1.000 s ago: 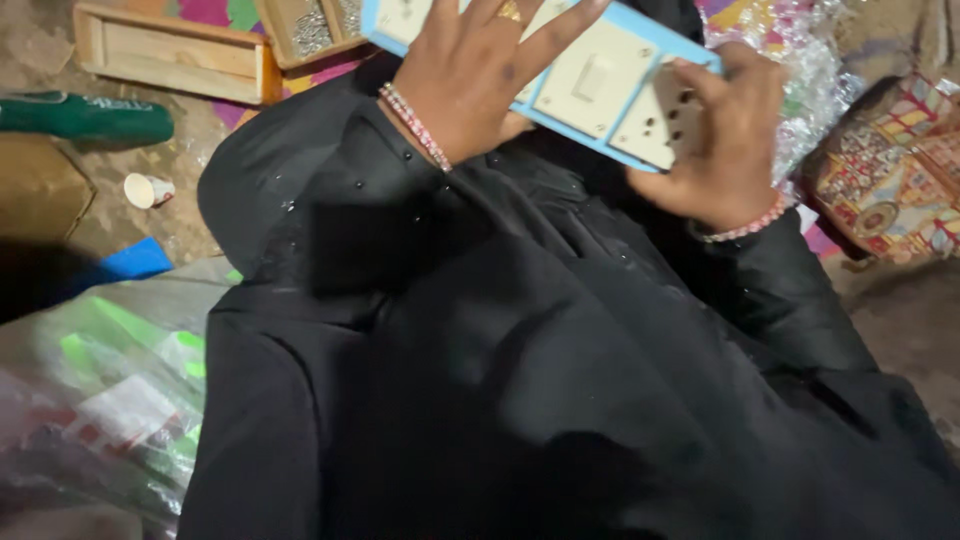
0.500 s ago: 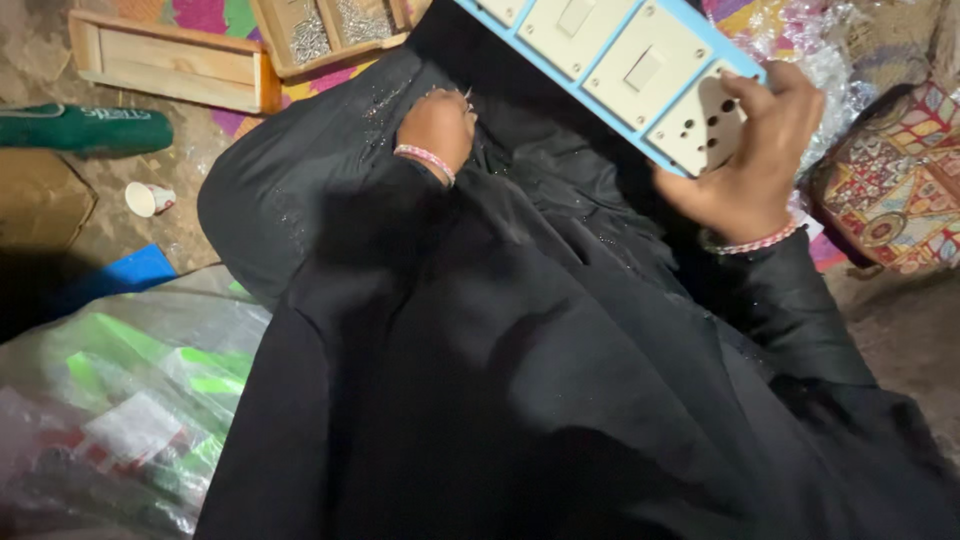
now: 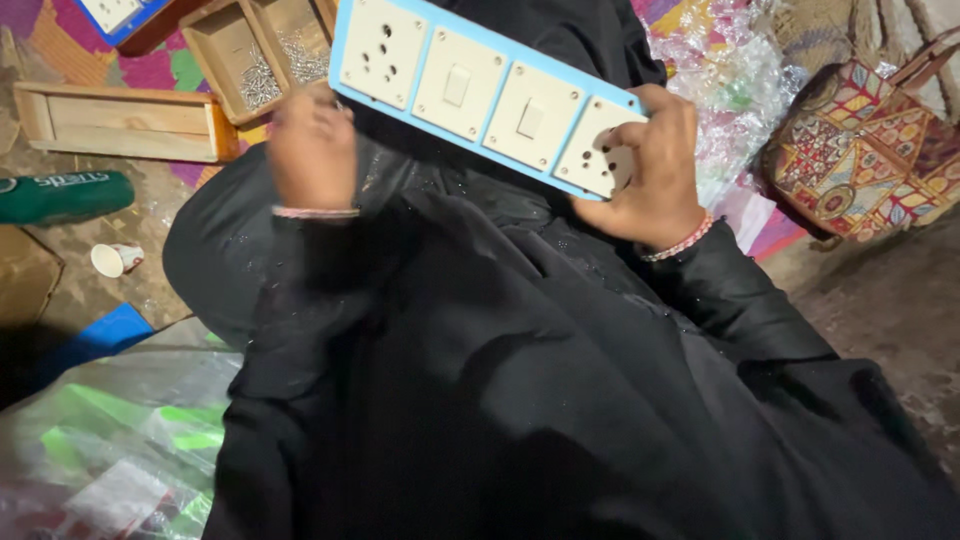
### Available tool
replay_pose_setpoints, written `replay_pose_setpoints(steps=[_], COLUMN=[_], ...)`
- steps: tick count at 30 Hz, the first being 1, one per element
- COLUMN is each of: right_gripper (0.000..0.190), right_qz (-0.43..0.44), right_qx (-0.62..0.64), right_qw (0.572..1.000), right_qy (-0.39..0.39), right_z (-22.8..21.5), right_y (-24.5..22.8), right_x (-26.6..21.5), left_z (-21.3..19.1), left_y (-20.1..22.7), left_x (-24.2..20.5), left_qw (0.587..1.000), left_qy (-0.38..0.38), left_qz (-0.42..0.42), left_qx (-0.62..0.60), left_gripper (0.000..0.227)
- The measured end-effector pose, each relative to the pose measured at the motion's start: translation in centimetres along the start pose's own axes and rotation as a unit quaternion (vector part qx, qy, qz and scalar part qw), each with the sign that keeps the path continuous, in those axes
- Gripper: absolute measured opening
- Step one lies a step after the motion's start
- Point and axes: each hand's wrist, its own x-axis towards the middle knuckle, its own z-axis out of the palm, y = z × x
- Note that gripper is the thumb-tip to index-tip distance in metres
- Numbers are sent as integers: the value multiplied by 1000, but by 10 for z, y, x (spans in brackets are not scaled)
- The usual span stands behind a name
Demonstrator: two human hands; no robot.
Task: The person sits on the floor and assembles electrical socket plates by inserting metal components into the back of the plastic housings. They handle multiple socket plates, including beige and blue ones, and use small metal pieces from a wooden box to complete the assembly.
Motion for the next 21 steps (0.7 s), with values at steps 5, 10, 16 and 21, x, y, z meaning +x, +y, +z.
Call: replay_pose_setpoints(steps=[5,10,16,21], right_gripper=[60,61,57,56], right_qz=[39,36,-11,-49], right_qx=[52,74,15,34], right_qw=[998,996,1000,998], right_qy=[13,22,-2,-36], right_z=[7,-1,-4,4], right_y=[-9,-17,-29,-43], right_x=[-3,-4,-1,2], left_z=[-30,-48,-51,-18], left_y=[29,44,67,115], left_x=[4,13,0,-30], left_qw=[962,973,989,950], left_qy=[18,117,48,-131], left_qz=[-27,18,61,15], left_qx=[-272,-197,-126,-284], left_gripper=[25,31,24,22])
